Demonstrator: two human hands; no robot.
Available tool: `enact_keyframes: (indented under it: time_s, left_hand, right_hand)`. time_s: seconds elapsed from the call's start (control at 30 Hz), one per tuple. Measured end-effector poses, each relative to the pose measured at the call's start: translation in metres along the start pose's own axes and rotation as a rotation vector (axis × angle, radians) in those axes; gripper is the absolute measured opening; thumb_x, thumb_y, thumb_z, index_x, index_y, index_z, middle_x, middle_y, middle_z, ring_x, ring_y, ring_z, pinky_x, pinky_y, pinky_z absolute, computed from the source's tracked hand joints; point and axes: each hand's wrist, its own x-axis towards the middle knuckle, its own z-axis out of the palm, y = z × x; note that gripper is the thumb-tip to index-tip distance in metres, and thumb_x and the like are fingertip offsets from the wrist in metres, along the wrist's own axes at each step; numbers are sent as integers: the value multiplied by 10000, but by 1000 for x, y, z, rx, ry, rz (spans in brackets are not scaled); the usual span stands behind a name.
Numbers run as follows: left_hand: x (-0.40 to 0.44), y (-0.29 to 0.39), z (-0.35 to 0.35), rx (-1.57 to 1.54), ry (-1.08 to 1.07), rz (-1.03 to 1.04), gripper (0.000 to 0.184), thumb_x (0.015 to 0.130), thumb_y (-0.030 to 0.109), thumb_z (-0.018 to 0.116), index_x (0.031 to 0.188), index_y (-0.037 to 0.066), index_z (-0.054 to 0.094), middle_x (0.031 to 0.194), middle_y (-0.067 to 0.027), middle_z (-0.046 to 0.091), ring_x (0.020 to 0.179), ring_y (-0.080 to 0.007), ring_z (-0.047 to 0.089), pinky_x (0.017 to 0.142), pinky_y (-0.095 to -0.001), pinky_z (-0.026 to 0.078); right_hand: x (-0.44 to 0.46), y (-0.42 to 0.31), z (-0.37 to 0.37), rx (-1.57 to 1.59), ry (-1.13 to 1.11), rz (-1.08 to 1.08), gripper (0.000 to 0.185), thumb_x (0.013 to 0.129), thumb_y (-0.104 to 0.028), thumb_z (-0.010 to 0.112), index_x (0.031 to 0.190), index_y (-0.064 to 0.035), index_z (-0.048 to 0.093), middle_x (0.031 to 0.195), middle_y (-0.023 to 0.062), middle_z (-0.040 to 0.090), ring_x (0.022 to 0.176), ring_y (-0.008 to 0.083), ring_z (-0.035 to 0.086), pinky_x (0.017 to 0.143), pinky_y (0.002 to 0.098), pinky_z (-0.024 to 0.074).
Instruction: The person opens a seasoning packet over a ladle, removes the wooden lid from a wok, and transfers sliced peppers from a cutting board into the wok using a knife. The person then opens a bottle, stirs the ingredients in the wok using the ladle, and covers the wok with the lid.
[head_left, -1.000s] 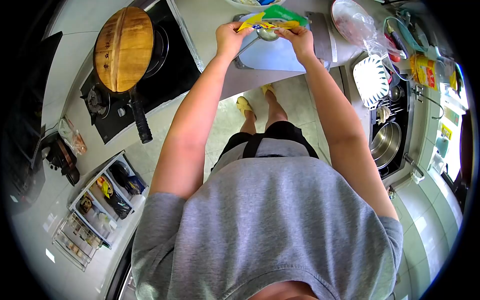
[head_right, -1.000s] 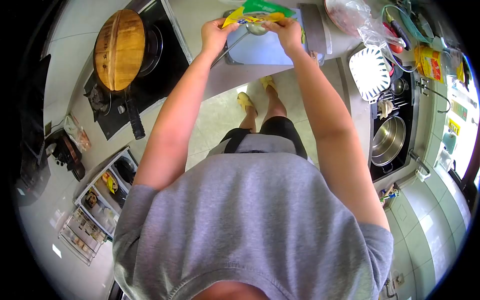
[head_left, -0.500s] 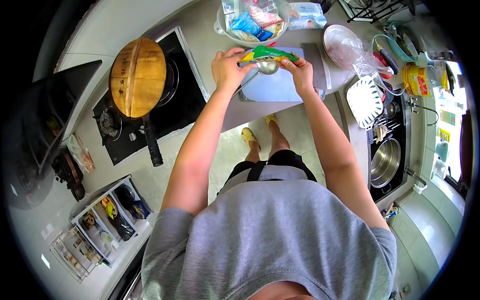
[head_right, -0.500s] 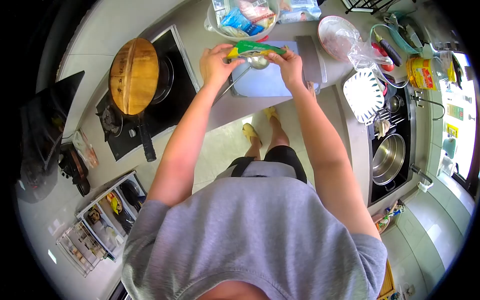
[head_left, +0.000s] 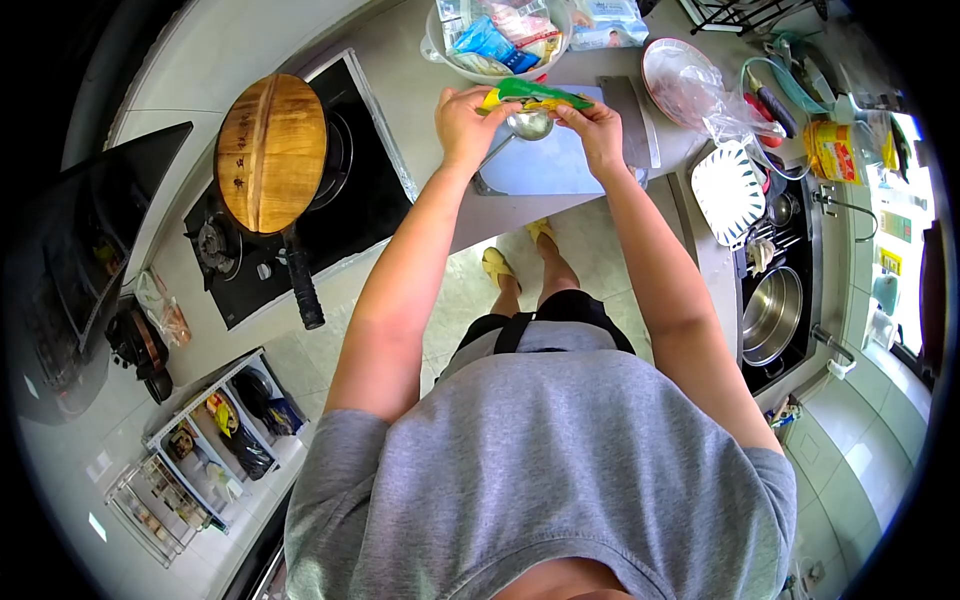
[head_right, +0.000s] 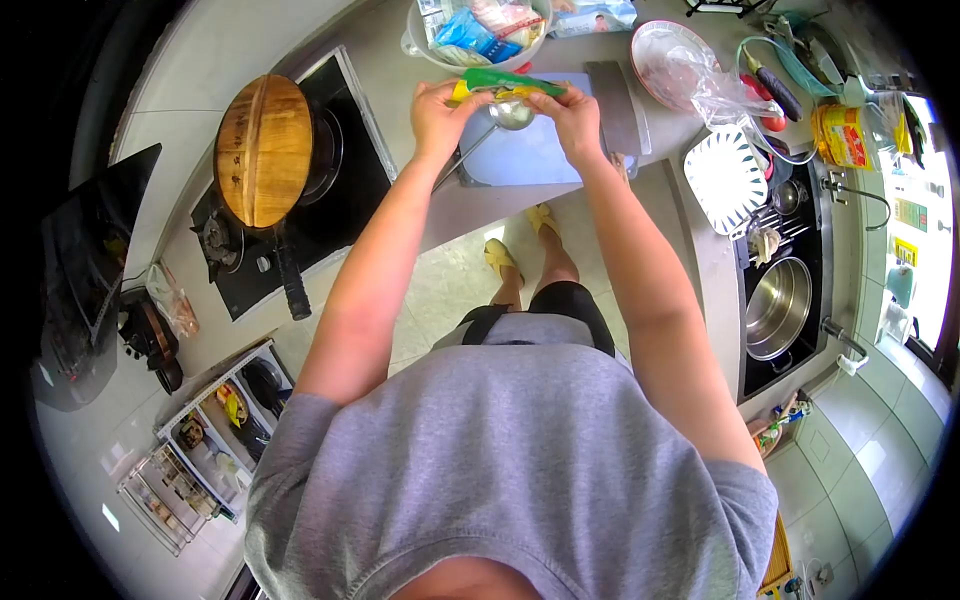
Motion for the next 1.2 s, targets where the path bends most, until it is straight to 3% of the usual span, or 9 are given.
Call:
enact_keyframes:
  time_s: [0.23,0.3,0.5,0.6,0.7,0.9,1.03,1.1,1.2]
  left_hand:
    - [4,-1,2,22,-7,-180,315,658,306,855,901,120,778,787,-64,591,804,-218,554,706,-341,467]
    - [5,-3,5,13,19,-144,311,662,291,852,905,113,777,785,-68,549,762,-221,552,695,-335,467]
    - [6,-3,11,49,10,2,271,660,271,846,872,118,776,805,-59,640,765,-208,542,704,-341,468]
    - [10,-12,14,107,-55,-40,288,632,324,847,845,144,774,810,-50,649,881,-247,573,798,-384,455]
    - [11,-16,18,34,17,-76,280,631,339,839,829,154,773,770,-39,653,874,-244,569,808,-377,442]
    - [5,-9,22,81,55,-78,264,631,342,836,798,150,769,793,-49,636,867,-251,560,808,-392,428]
    - [5,-11,24,120,92,-84,254,636,351,829,778,150,766,795,-44,635,864,-244,552,811,-385,423]
    - [7,-8,28,192,45,-92,248,630,333,833,795,156,773,804,-38,634,873,-239,543,818,-377,420]
    - [7,-3,26,240,47,-26,289,646,287,845,866,116,770,847,-60,643,859,-240,581,775,-383,474]
  right_hand:
    - [-1,-8,5,32,-24,0,223,840,-15,717,1041,69,667,938,106,712,809,148,669,757,266,534]
    - [5,0,3,-193,-48,-19,237,830,-8,722,1044,73,663,917,108,715,780,144,660,737,262,525]
    - [10,7,10,-84,34,17,212,817,-3,727,1003,82,670,865,100,712,762,138,656,740,258,529]
    - [10,3,16,-38,44,10,193,809,-11,736,976,69,685,846,87,709,740,123,637,708,260,517]
    - [15,9,11,-143,-38,7,218,777,-27,767,968,51,697,819,66,703,724,113,609,684,266,493]
    - [18,18,11,-312,94,-7,314,706,-71,833,966,47,702,803,50,697,735,109,589,703,267,476]
    - [18,19,8,-193,24,15,327,711,-79,837,980,48,699,816,51,698,735,106,587,705,265,479]
    - [13,16,18,-162,140,10,349,713,-87,843,996,50,692,840,52,701,744,105,594,702,264,484]
    - [7,1,19,-296,123,36,315,747,-72,820,1007,35,679,880,40,687,781,97,606,735,242,481]
